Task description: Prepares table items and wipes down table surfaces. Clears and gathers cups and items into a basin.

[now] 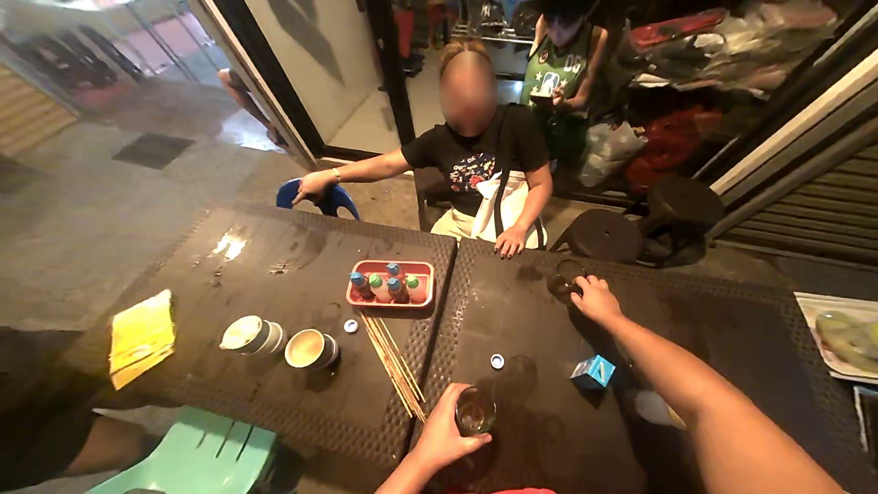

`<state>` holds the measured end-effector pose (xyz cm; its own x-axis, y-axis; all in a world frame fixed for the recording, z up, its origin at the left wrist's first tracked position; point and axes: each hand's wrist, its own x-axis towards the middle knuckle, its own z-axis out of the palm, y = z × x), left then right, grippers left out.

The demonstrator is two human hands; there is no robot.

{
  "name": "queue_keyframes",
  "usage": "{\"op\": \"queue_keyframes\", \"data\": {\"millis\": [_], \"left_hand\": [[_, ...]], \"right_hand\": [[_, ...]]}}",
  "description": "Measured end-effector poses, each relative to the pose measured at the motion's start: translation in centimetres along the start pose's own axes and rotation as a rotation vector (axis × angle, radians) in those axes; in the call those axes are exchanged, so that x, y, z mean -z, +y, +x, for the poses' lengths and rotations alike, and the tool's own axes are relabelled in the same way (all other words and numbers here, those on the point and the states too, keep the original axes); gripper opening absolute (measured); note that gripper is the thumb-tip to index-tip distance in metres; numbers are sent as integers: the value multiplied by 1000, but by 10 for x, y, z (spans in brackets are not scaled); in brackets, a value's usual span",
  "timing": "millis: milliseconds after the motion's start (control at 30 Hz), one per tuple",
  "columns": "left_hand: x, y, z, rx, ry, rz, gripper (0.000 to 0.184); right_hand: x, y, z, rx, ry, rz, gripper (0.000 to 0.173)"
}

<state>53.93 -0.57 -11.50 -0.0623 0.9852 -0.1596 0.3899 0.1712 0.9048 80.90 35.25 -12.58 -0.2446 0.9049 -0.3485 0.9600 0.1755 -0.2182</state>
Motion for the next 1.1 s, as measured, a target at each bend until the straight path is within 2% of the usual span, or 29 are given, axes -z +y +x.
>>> {"op": "queue_keyframes", "data": {"millis": [367, 567, 700, 867, 1000, 1100], "left_hand": [[21, -4, -12, 65, 16, -12, 83], [56, -34, -56, 227, 239, -29, 82], [85, -62, -87, 335, 438, -6, 84], [126, -99, -122, 514, 685, 26, 86], [164, -131, -129, 525, 856, -34, 87], [197, -154, -130, 530, 917, -60, 90]], "right_hand": [[-3, 2, 6, 95, 62, -22, 43], [11, -21, 8, 128, 31, -43, 44], [23, -44, -8, 266, -9, -103, 40], [42, -121, -62, 480, -135, -160, 40], [48, -206, -100, 642, -175, -90, 37], [40, -279, -122, 759, -160, 10, 35]]}}
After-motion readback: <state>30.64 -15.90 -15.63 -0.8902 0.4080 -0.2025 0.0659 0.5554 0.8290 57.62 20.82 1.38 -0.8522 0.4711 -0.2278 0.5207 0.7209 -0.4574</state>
